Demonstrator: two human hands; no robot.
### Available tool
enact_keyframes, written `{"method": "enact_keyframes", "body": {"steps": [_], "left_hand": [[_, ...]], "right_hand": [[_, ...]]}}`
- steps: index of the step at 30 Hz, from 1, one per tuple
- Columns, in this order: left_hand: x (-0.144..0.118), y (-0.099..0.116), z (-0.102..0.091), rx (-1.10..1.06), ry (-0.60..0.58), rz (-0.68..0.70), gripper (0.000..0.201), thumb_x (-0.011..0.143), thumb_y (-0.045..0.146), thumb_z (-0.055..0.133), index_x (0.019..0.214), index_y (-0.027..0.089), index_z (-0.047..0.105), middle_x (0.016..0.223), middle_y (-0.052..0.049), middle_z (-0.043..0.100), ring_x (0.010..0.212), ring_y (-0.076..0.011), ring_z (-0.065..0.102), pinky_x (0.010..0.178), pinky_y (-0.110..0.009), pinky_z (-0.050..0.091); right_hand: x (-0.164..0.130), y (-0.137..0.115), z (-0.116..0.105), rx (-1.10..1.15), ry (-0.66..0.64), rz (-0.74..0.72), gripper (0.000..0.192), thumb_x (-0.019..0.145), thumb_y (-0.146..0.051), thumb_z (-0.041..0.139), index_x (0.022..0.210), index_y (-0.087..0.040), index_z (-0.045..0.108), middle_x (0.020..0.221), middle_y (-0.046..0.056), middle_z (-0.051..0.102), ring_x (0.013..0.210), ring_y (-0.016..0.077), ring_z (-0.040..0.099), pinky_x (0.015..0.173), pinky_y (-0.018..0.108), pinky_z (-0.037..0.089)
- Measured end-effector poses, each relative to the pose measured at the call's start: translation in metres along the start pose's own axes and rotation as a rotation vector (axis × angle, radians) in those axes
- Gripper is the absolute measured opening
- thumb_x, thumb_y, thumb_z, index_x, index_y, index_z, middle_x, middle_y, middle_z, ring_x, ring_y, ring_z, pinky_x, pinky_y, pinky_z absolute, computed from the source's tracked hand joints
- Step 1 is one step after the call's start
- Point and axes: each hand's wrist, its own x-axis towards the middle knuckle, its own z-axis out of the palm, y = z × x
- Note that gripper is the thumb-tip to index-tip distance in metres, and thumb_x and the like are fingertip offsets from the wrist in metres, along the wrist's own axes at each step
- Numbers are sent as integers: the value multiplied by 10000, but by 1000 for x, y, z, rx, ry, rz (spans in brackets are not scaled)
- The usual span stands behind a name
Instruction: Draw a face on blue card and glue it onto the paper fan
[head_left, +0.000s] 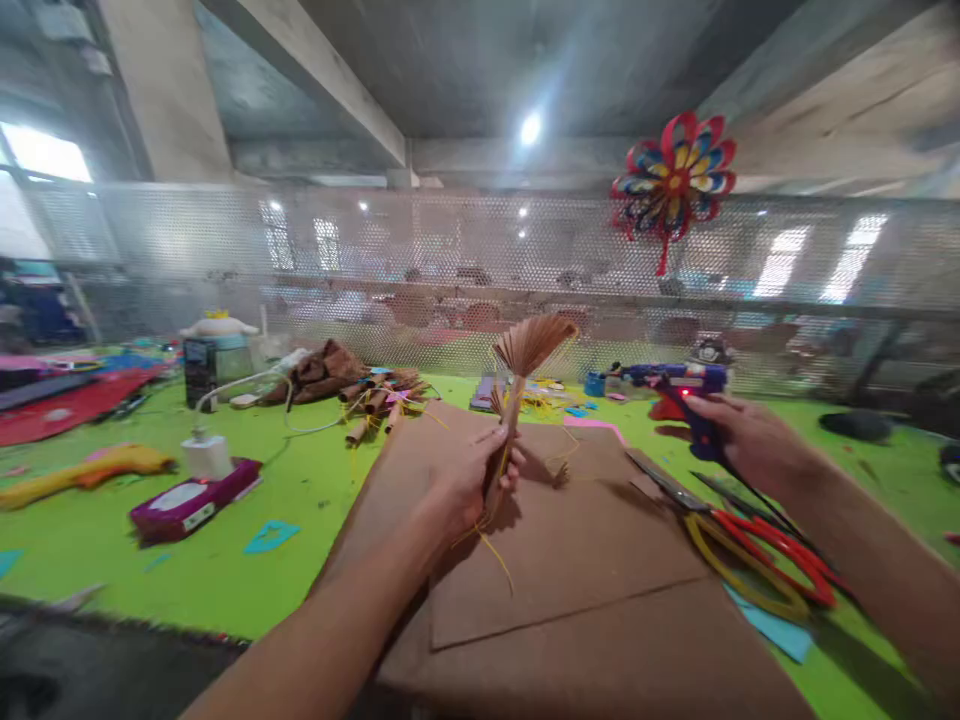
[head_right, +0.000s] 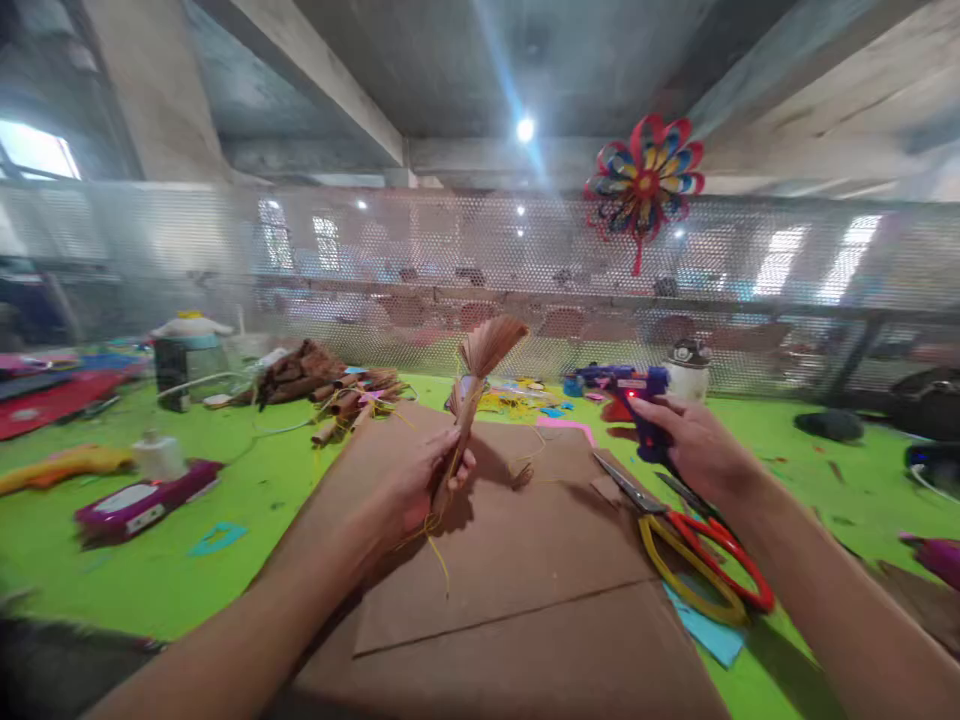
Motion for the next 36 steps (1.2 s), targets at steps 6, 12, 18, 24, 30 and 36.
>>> {"method": "enact_keyframes", "body": {"steps": [6, 12, 18, 24, 30, 36], "left_hand": [[-6, 4, 6, -19, -50, -55, 242, 938, 303, 459, 887, 124, 613, 610, -13, 599, 440, -66, 518, 412, -150, 386], [-8, 2, 8, -49, -127, -92, 255, 933, 304, 462, 886, 117, 630, 606, -18, 597, 442, -63, 523, 410, -142, 380], [-11, 1, 12, -73, -185, -103, 266, 941, 306, 445, 907, 116, 628, 634, -30, 605, 460, -63, 535, 411, -135, 384], [-13, 1, 15, -74, -196, -88, 287, 940, 333, 452, 922, 104, 626, 638, -31, 595, 462, -56, 520, 402, -133, 362], [-14, 2, 16, -50, -193, -95, 269, 925, 340, 479, 914, 111, 619, 625, -22, 594, 438, -51, 500, 398, -138, 349], [-14, 2, 15, -25, -191, -82, 268, 915, 350, 488, 916, 115, 615, 626, -23, 596, 426, -54, 490, 392, -151, 335]], "right_hand": [[-30, 24, 56, -282, -286, -160, 350, 834, -482, 620, 871, -149, 720, 870, 109, 729, 773, 201, 662, 673, 290, 472], [-37, 45, 70, -355, -182, -193, 438, 820, -563, 587, 895, -153, 719, 810, 103, 722, 706, 189, 615, 537, 267, 416], [-39, 48, 64, -351, -196, -217, 396, 857, -517, 568, 915, -162, 732, 902, 110, 721, 795, 197, 625, 540, 254, 416], [-41, 48, 62, -383, -174, -237, 405, 868, -518, 548, 904, -158, 730, 859, 99, 715, 754, 184, 598, 585, 272, 413], [-42, 46, 64, -435, -178, -235, 445, 868, -552, 518, 833, -151, 709, 811, 81, 680, 616, 136, 487, 535, 264, 359], [-44, 45, 64, -475, -192, -281, 443, 890, -543, 482, 748, -162, 659, 776, 63, 632, 640, 142, 469, 573, 278, 354]]}}
